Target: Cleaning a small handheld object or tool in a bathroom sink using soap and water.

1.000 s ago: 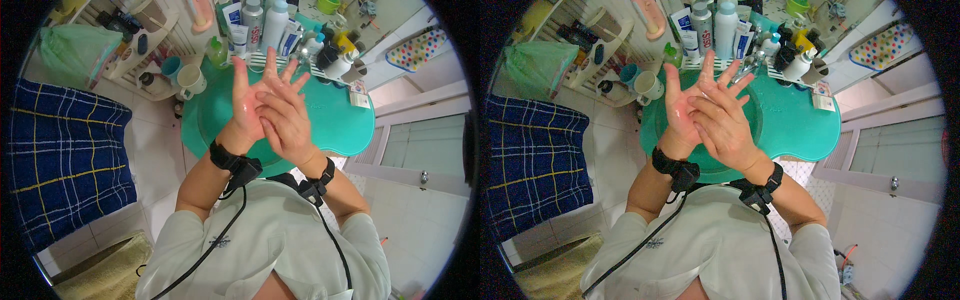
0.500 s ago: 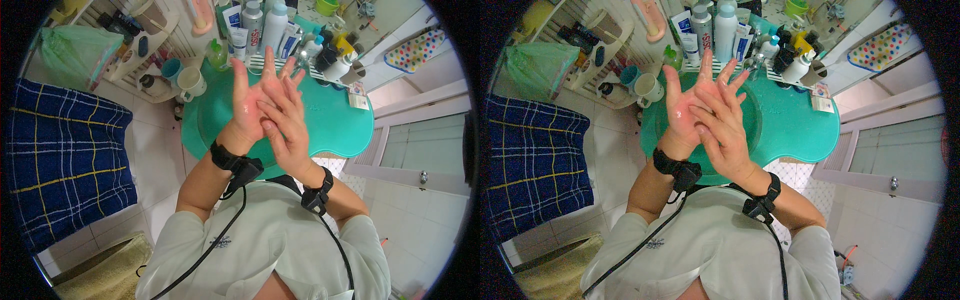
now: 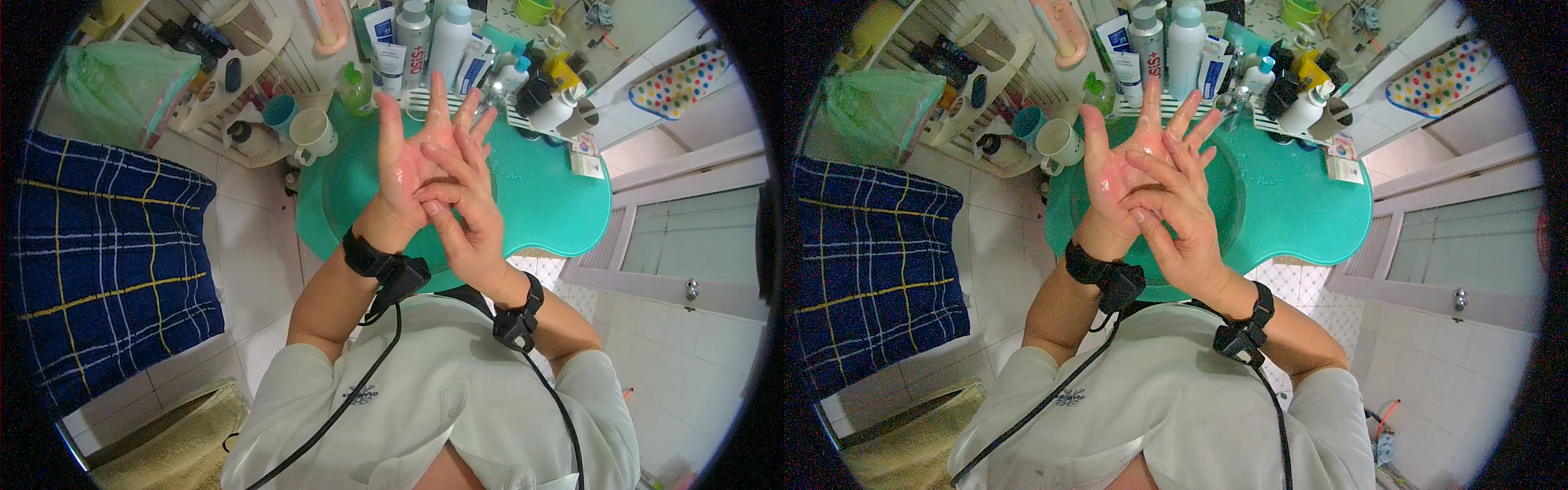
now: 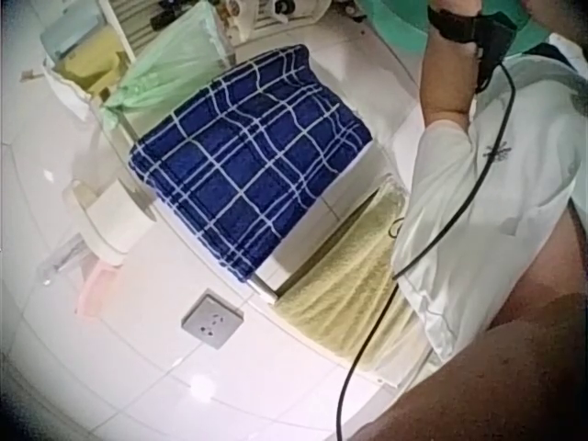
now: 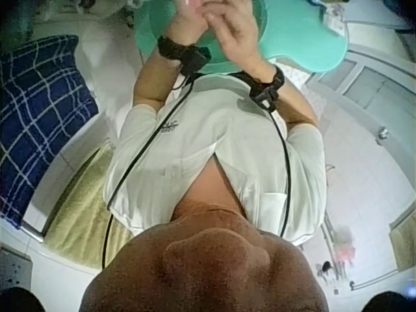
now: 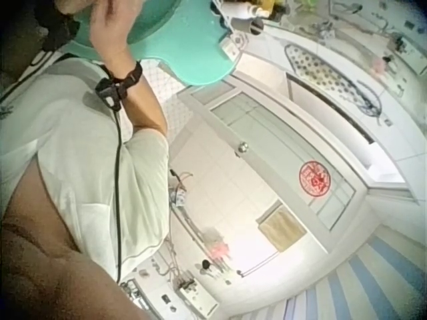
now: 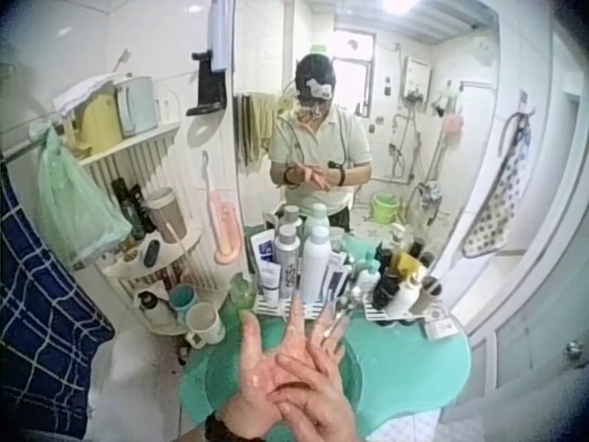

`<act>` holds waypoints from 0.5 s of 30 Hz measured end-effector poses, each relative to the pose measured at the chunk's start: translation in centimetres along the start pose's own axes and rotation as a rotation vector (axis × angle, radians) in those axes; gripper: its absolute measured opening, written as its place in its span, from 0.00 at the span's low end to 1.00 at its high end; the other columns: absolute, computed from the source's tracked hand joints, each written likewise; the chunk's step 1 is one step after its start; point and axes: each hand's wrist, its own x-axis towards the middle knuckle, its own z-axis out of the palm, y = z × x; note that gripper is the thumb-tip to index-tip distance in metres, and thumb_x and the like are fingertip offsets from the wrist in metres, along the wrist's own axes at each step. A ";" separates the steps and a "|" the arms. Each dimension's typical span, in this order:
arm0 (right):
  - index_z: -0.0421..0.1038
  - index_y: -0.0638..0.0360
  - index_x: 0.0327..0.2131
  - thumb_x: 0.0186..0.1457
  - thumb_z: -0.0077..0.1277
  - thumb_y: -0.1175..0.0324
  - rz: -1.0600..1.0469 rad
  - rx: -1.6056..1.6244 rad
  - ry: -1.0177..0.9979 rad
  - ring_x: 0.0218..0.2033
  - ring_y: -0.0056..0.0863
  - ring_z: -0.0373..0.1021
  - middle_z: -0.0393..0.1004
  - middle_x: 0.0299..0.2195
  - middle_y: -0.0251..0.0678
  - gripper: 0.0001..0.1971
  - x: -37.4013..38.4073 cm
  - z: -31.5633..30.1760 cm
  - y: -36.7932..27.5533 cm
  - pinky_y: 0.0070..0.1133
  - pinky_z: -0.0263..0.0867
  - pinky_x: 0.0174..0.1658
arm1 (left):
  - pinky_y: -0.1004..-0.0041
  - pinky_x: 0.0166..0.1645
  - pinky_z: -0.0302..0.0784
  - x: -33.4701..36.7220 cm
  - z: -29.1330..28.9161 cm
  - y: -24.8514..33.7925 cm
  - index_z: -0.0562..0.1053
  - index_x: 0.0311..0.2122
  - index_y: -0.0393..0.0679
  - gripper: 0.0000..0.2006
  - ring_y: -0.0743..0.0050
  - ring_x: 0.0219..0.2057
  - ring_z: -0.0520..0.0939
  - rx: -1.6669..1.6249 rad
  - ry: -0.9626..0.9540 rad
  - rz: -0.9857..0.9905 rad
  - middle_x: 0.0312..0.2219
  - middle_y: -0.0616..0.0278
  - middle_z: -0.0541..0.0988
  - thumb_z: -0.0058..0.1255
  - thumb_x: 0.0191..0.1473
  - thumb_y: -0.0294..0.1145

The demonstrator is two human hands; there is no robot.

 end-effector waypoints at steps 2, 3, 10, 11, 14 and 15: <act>0.76 0.58 0.42 0.52 0.52 0.76 0.000 0.012 0.006 0.67 0.50 0.48 0.68 0.56 0.42 0.12 0.1 0.1 -0.1 0.42 0.42 0.66 | 0.56 0.69 0.28 0.0 0.0 0.0 0.27 0.68 0.66 0.52 0.49 0.70 0.40 0.004 -0.005 -0.001 0.69 0.52 0.31 0.12 0.43 0.86; 0.76 0.58 0.42 0.52 0.52 0.76 0.044 0.019 0.025 0.67 0.50 0.48 0.68 0.57 0.42 0.12 0.1 0.1 -0.3 0.42 0.42 0.66 | 0.56 0.69 0.28 0.0 0.2 0.1 0.27 0.68 0.66 0.52 0.49 0.70 0.40 0.005 0.001 0.002 0.69 0.51 0.31 0.12 0.43 0.86; 0.76 0.58 0.42 0.52 0.51 0.76 0.049 -0.038 0.030 0.67 0.50 0.47 0.66 0.58 0.42 0.12 0.3 0.2 -0.3 0.42 0.43 0.66 | 0.56 0.69 0.28 0.1 0.3 0.0 0.26 0.68 0.65 0.52 0.49 0.70 0.40 0.026 0.005 0.015 0.69 0.50 0.31 0.11 0.43 0.86; 0.76 0.58 0.42 0.52 0.51 0.76 0.050 -0.038 0.031 0.67 0.50 0.47 0.66 0.58 0.42 0.12 0.3 0.1 -0.3 0.42 0.43 0.66 | 0.56 0.69 0.28 0.1 0.4 0.0 0.26 0.68 0.65 0.52 0.49 0.70 0.40 0.026 0.006 0.014 0.69 0.50 0.31 0.11 0.43 0.86; 0.76 0.58 0.40 0.51 0.52 0.76 0.037 -0.044 0.009 0.67 0.50 0.47 0.67 0.57 0.42 0.11 0.2 -0.2 0.0 0.42 0.44 0.66 | 0.56 0.69 0.27 0.1 0.3 -0.1 0.26 0.68 0.66 0.52 0.49 0.70 0.38 0.030 -0.002 0.016 0.69 0.50 0.30 0.11 0.43 0.86; 0.76 0.58 0.39 0.51 0.53 0.75 0.020 -0.037 0.005 0.67 0.51 0.48 0.67 0.57 0.42 0.10 0.2 -0.2 0.1 0.43 0.44 0.66 | 0.55 0.69 0.26 0.1 0.3 -0.2 0.25 0.68 0.66 0.52 0.49 0.70 0.38 0.029 -0.009 0.015 0.69 0.50 0.30 0.12 0.43 0.86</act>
